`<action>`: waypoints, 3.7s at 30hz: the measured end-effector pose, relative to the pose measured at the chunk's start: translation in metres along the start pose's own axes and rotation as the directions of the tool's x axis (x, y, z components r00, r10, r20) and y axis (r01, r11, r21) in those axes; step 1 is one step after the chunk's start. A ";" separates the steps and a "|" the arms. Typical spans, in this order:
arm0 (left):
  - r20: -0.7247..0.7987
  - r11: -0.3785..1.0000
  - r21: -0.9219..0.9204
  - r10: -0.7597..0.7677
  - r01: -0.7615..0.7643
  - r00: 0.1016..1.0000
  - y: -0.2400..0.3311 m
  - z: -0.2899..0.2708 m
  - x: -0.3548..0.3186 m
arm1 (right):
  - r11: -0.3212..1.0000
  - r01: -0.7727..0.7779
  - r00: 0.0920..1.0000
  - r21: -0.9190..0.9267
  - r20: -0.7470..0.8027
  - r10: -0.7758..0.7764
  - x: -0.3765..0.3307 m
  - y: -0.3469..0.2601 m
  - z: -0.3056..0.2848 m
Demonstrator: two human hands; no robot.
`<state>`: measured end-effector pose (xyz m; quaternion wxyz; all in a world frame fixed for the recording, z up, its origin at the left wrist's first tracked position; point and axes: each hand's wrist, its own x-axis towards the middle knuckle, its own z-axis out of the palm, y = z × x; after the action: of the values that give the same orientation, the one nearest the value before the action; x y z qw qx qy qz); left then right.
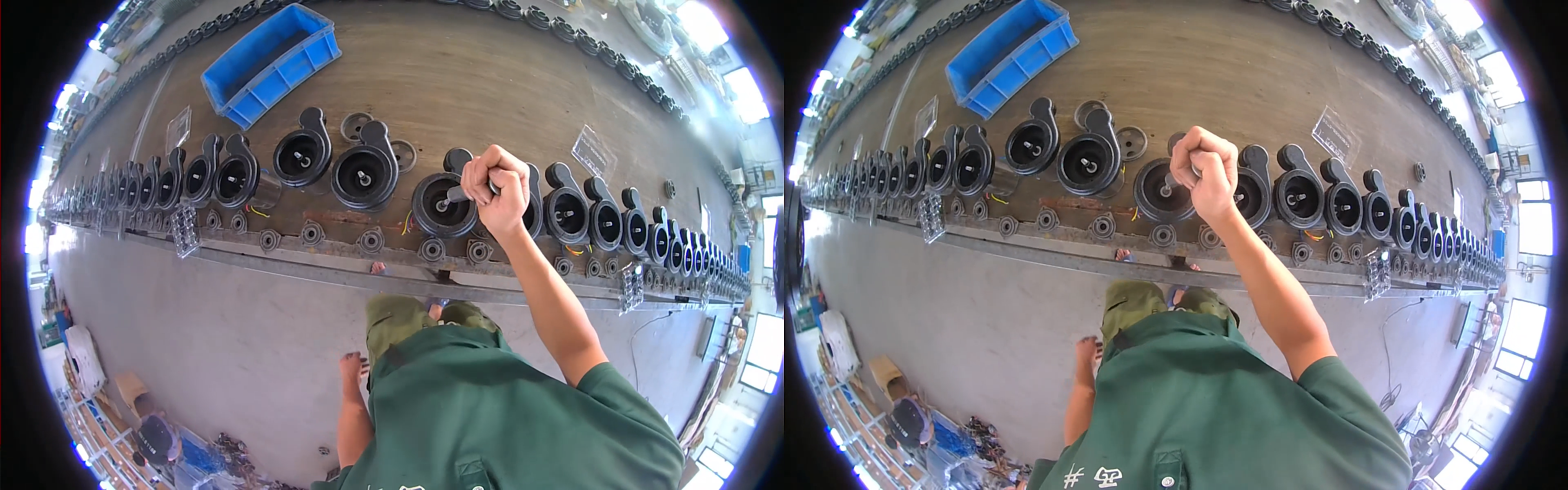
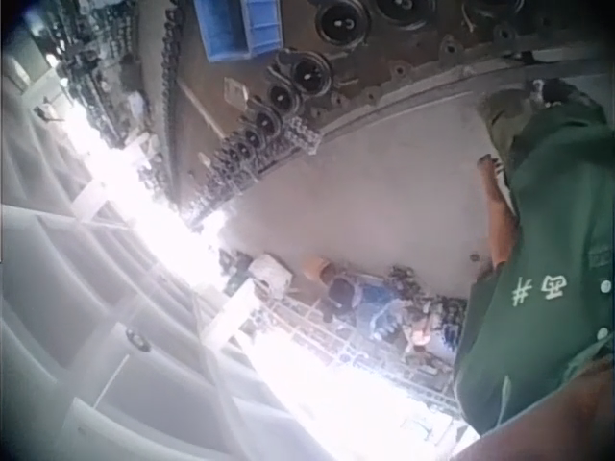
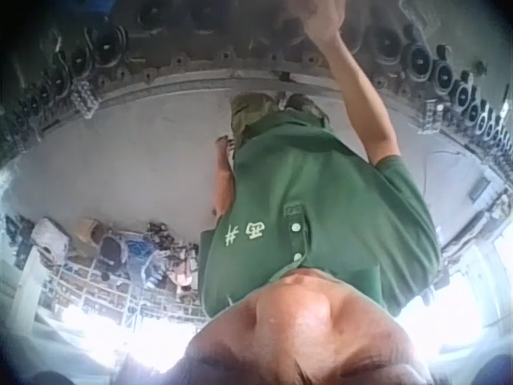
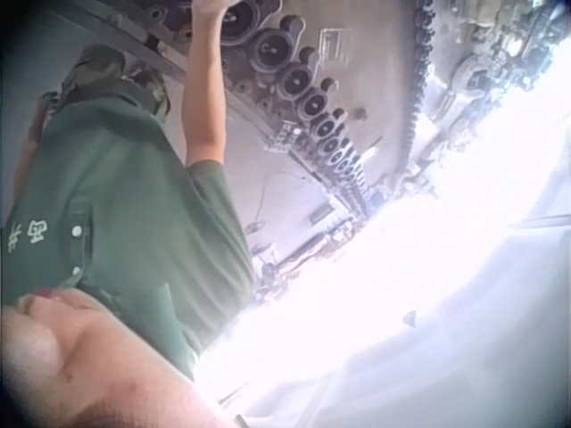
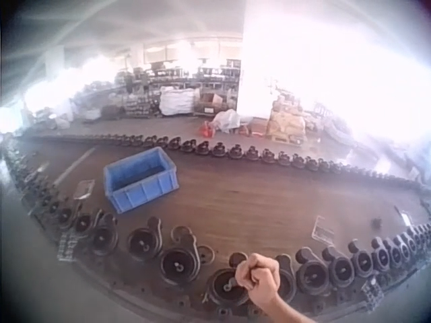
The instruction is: The person places small ring-shaped components into circular black housings arranged in a row on a long table. They handle components from a transparent tray and then use a handheld tool to press or fit them into the housings one by one.
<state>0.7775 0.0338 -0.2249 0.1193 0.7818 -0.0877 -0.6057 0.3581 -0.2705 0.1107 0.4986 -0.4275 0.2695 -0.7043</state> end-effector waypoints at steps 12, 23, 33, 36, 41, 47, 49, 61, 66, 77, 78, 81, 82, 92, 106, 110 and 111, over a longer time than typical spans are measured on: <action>-0.012 0.999 0.023 0.023 -0.022 1.000 0.008 -0.009 0.021 | 0.961 -0.163 0.987 -0.222 -0.044 0.157 -0.014 0.053 -0.008; 0.108 0.958 0.101 0.258 -0.268 0.960 0.134 0.017 0.024 | 0.932 -0.106 0.994 -0.346 -0.049 0.095 -0.021 0.068 -0.015; 0.078 0.942 0.295 0.145 -0.162 0.986 0.101 -0.029 0.025 | 0.889 -0.106 0.993 -0.446 0.003 0.120 -0.010 0.046 -0.003; 0.042 0.952 0.284 0.104 -0.111 0.994 0.103 -0.036 0.029 | 0.947 -0.138 0.984 -0.291 -0.150 0.097 -0.002 0.004 0.006; 0.030 0.960 0.256 0.105 -0.109 0.994 0.109 -0.022 0.007 | 0.951 -0.036 0.939 -0.306 -0.336 -0.072 -0.026 -0.053 -0.039; 0.090 0.934 0.302 0.171 -0.190 0.981 0.129 0.005 -0.011 | 0.944 -0.071 0.897 -0.322 -0.434 -0.081 -0.049 -0.027 -0.071; 0.086 0.930 0.295 0.203 -0.220 0.975 0.134 0.006 -0.011 | 0.947 -0.141 0.900 -0.288 -0.435 0.002 -0.056 -0.017 -0.075; 0.136 0.934 0.331 0.094 -0.134 0.986 0.119 0.028 0.037 | 0.850 -0.062 0.962 -0.523 -0.259 -0.089 -0.059 0.000 -0.088; 0.146 0.894 0.412 0.127 -0.177 0.981 0.115 0.037 0.065 | 0.847 -0.014 0.977 -0.531 -0.189 -0.102 -0.063 0.007 -0.102; 0.005 0.956 0.205 0.212 -0.209 0.977 0.095 0.052 0.001 | 0.928 0.087 0.945 -0.361 -0.265 -0.192 -0.056 -0.126 -0.137; -0.017 0.970 0.161 0.187 -0.182 0.982 0.078 0.060 -0.004 | 0.894 0.035 0.960 -0.446 -0.235 -0.155 -0.058 -0.128 -0.157; 0.041 0.964 0.113 0.237 -0.240 0.971 0.031 0.102 -0.032 | 0.935 -0.020 0.976 -0.353 -0.211 -0.058 -0.061 -0.118 -0.188; 0.038 0.957 0.128 0.259 -0.262 0.965 0.009 0.111 -0.043 | 0.948 -0.049 0.977 -0.313 -0.211 -0.019 -0.061 -0.114 -0.187; 0.034 0.964 0.244 -0.118 0.106 0.992 -0.083 0.111 -0.057 | 0.962 -0.091 0.985 -0.257 -0.164 0.049 -0.073 -0.079 -0.229; 0.187 0.907 0.242 0.306 -0.346 0.934 0.109 0.181 -0.056 | 0.933 0.174 0.906 -0.316 -0.321 -0.278 -0.076 -0.181 -0.214; 0.235 0.877 0.373 0.226 -0.303 0.945 0.089 0.182 -0.024 | 0.892 0.126 0.842 -0.435 -0.429 -0.327 -0.095 -0.185 -0.259; 0.217 0.884 0.388 0.188 -0.261 0.958 0.082 0.179 -0.020 | 0.894 0.101 0.828 -0.437 -0.461 -0.319 -0.098 -0.182 -0.266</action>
<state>0.5996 -0.0538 -0.2252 0.0132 0.7182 -0.3139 -0.6209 0.0536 -0.1260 0.0947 0.2280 -0.3396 0.4804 -0.7758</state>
